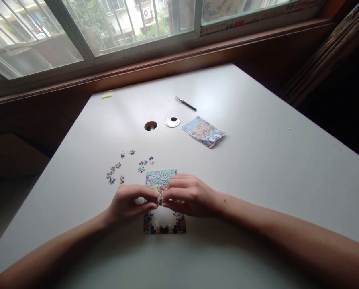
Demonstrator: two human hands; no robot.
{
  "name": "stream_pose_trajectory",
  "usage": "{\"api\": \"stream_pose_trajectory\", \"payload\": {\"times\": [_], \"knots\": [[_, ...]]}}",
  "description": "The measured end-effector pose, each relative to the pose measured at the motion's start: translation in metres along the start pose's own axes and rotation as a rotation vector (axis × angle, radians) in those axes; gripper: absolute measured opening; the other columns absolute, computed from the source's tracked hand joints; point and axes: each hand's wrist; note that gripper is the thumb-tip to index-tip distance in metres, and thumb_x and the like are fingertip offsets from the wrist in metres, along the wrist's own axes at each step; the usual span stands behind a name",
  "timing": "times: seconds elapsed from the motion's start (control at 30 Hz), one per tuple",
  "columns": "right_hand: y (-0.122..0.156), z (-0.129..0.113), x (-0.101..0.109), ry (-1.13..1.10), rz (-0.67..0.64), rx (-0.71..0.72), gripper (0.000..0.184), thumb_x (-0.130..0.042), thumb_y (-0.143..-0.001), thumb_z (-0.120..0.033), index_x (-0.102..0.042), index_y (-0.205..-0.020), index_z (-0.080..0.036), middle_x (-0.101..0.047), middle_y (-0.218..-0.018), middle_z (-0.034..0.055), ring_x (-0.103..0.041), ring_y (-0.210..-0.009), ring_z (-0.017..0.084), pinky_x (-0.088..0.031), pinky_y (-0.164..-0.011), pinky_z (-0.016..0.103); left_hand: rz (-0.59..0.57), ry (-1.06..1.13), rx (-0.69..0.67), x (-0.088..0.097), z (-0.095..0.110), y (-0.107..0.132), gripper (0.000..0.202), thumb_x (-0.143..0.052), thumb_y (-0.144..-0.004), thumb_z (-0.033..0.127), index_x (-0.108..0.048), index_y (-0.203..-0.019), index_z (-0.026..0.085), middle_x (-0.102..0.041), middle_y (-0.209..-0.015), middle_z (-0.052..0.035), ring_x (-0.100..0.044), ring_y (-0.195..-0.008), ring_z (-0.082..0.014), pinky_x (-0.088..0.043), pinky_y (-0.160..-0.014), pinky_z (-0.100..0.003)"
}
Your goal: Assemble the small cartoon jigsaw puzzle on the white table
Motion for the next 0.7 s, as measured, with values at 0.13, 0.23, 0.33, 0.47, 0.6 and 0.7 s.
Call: {"api": "stream_pose_trajectory", "payload": {"times": [0.13, 0.23, 0.33, 0.47, 0.6, 0.7], "knots": [[-0.002, 0.001, 0.002, 0.023, -0.058, -0.027, 0.002, -0.061, -0.088, -0.018, -0.061, -0.089, -0.020, -0.061, -0.071, 0.0018, -0.053, -0.066, 0.014, -0.040, -0.065, 0.029, 0.058, -0.098, -0.002, 0.005, 0.004, -0.005, 0.015, -0.071, -0.083, 0.020, -0.070, -0.097, 0.017, -0.072, -0.085, -0.0081, -0.068, -0.076, -0.0169, -0.057, -0.071, -0.029], [-0.003, 0.001, 0.003, 0.076, -0.146, -0.020, 0.006, -0.059, -0.089, -0.019, -0.059, -0.083, -0.020, -0.060, -0.070, 0.0021, -0.051, -0.068, 0.016, -0.039, -0.066, 0.029, 0.140, -0.259, -0.078, 0.010, 0.006, -0.007, 0.012, -0.063, -0.084, 0.016, -0.069, -0.095, 0.019, -0.069, -0.087, -0.0086, -0.064, -0.083, -0.0200, -0.055, -0.076, -0.036], [-0.003, 0.001, 0.003, 0.091, -0.197, -0.028, 0.009, -0.057, -0.090, -0.019, -0.058, -0.082, -0.020, -0.060, -0.071, 0.0028, -0.051, -0.071, 0.016, -0.040, -0.068, 0.029, 0.089, -0.317, -0.109, 0.013, 0.004, -0.008, 0.019, -0.058, -0.083, 0.010, -0.068, -0.095, 0.021, -0.067, -0.089, -0.0080, -0.061, -0.085, -0.0205, -0.054, -0.079, -0.038], [-0.001, 0.002, 0.002, 0.086, -0.178, -0.043, 0.005, -0.057, -0.090, -0.017, -0.060, -0.086, -0.019, -0.062, -0.072, 0.0031, -0.051, -0.071, 0.016, -0.041, -0.068, 0.030, -0.018, -0.297, -0.147, 0.012, 0.000, -0.006, 0.028, -0.057, -0.080, 0.006, -0.065, -0.102, 0.022, -0.066, -0.093, -0.0073, -0.059, -0.089, -0.0202, -0.053, -0.080, -0.038], [0.002, 0.003, 0.002, 0.044, -0.111, -0.028, 0.006, -0.057, -0.090, -0.013, -0.059, -0.094, -0.018, -0.064, -0.078, 0.0042, -0.052, -0.071, 0.015, -0.042, -0.067, 0.031, -0.052, -0.289, -0.152, 0.011, -0.003, -0.004, 0.032, -0.059, -0.078, 0.004, -0.064, -0.104, 0.022, -0.065, -0.095, -0.0068, -0.058, -0.090, -0.0204, -0.052, -0.080, -0.037], [0.003, 0.003, 0.002, -0.032, -0.072, -0.059, 0.010, -0.056, -0.091, -0.012, -0.058, -0.098, -0.017, -0.065, -0.085, 0.0066, -0.056, -0.076, 0.016, -0.046, -0.071, 0.031, -0.050, -0.281, -0.149, 0.012, -0.004, -0.004, 0.033, -0.059, -0.078, 0.004, -0.063, -0.105, 0.023, -0.065, -0.096, -0.0068, -0.058, -0.091, -0.0205, -0.052, -0.080, -0.038]]}}
Point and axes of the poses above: each hand's wrist, its own y-axis away from the middle knuckle, its own x-axis out of the back of the hand, z = x × y
